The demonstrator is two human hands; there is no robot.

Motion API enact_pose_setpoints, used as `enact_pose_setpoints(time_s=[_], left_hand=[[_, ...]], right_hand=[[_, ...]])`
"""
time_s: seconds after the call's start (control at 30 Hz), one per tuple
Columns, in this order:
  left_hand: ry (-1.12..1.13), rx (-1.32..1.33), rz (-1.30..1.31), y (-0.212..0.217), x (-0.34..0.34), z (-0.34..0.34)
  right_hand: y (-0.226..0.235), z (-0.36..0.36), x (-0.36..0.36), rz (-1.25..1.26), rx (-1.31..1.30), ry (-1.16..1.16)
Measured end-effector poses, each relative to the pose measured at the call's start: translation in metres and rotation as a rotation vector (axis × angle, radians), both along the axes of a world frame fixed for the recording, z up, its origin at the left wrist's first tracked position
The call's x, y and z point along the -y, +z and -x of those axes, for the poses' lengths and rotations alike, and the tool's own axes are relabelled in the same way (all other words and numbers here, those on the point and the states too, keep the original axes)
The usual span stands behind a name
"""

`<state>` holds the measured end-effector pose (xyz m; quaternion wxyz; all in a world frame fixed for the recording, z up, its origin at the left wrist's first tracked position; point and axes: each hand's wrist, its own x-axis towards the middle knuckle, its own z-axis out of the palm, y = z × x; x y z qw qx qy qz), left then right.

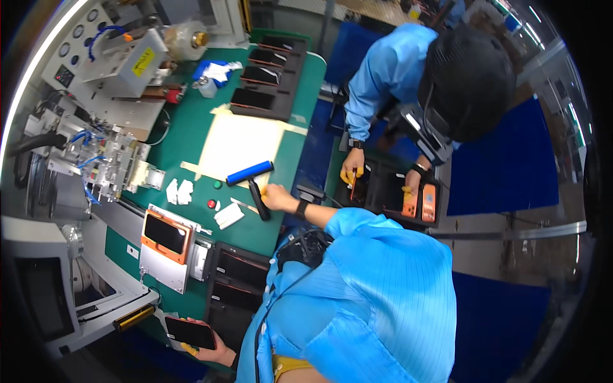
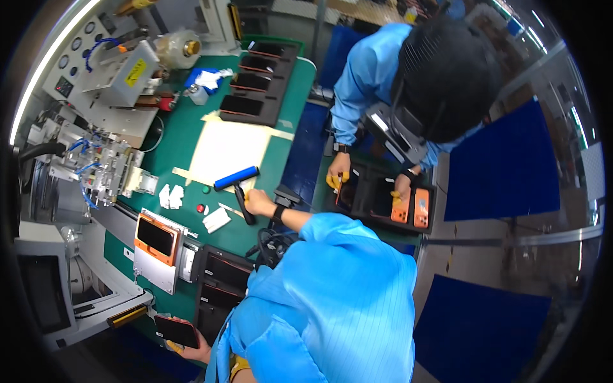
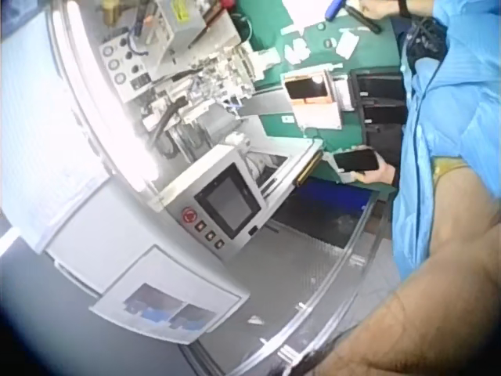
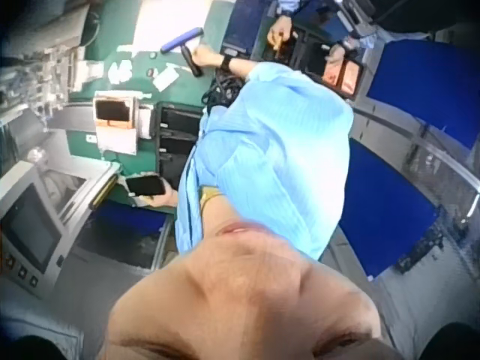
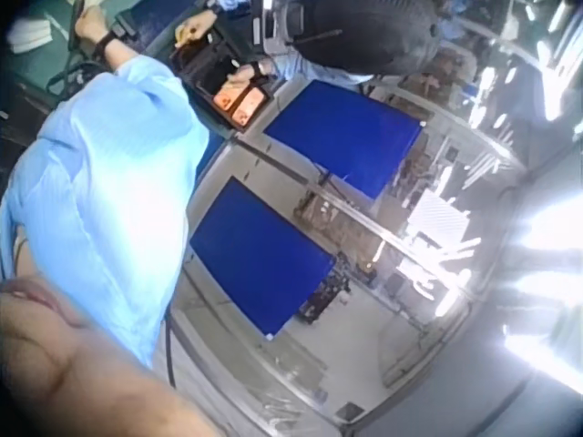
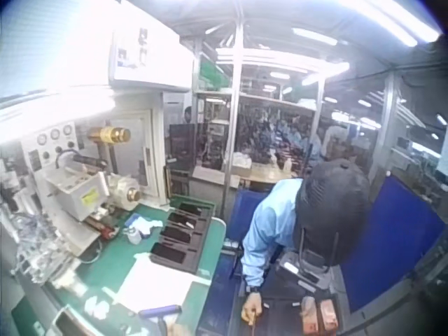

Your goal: Assembling and inspecting smartphone components at a workstation using specialized tools.

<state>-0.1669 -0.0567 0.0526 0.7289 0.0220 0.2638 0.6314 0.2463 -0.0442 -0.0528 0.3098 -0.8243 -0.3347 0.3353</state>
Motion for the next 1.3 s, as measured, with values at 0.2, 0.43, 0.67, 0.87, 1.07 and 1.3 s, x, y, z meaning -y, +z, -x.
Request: enact_pose_setpoints(time_s=[0.2, 0.43, 0.67, 0.87, 1.07, 1.3], left_hand=[[-0.092, -0.109, -0.146, 0.013, 0.0, 0.006], [-0.029, 0.056, -0.07, 0.021, 0.001, -0.011], [0.05, 0.067, 0.025, 0.015, 0.01, -0.019], [-0.018, 0.01, 0.012, 0.014, 0.001, -0.03], [0.059, -0.207, 0.058, 0.043, 0.009, -0.066], [0.53, -0.808, 0.015, -0.055, -0.015, -0.042]], right_hand=[[-0.01, 0.009, -0.008, 0.139, 0.064, 0.025], [-0.014, 0.003, -0.005, 0.124, 0.007, -0.072], [-0.049, -0.003, -0.04, 0.125, -0.427, -0.235], [-0.018, -0.013, -0.07, -0.169, -0.481, -0.363], [-0.056, -0.077, -0.149, -0.094, -0.458, -0.271], [-0.064, -0.056, -0.067, 0.002, -0.211, -0.187]])
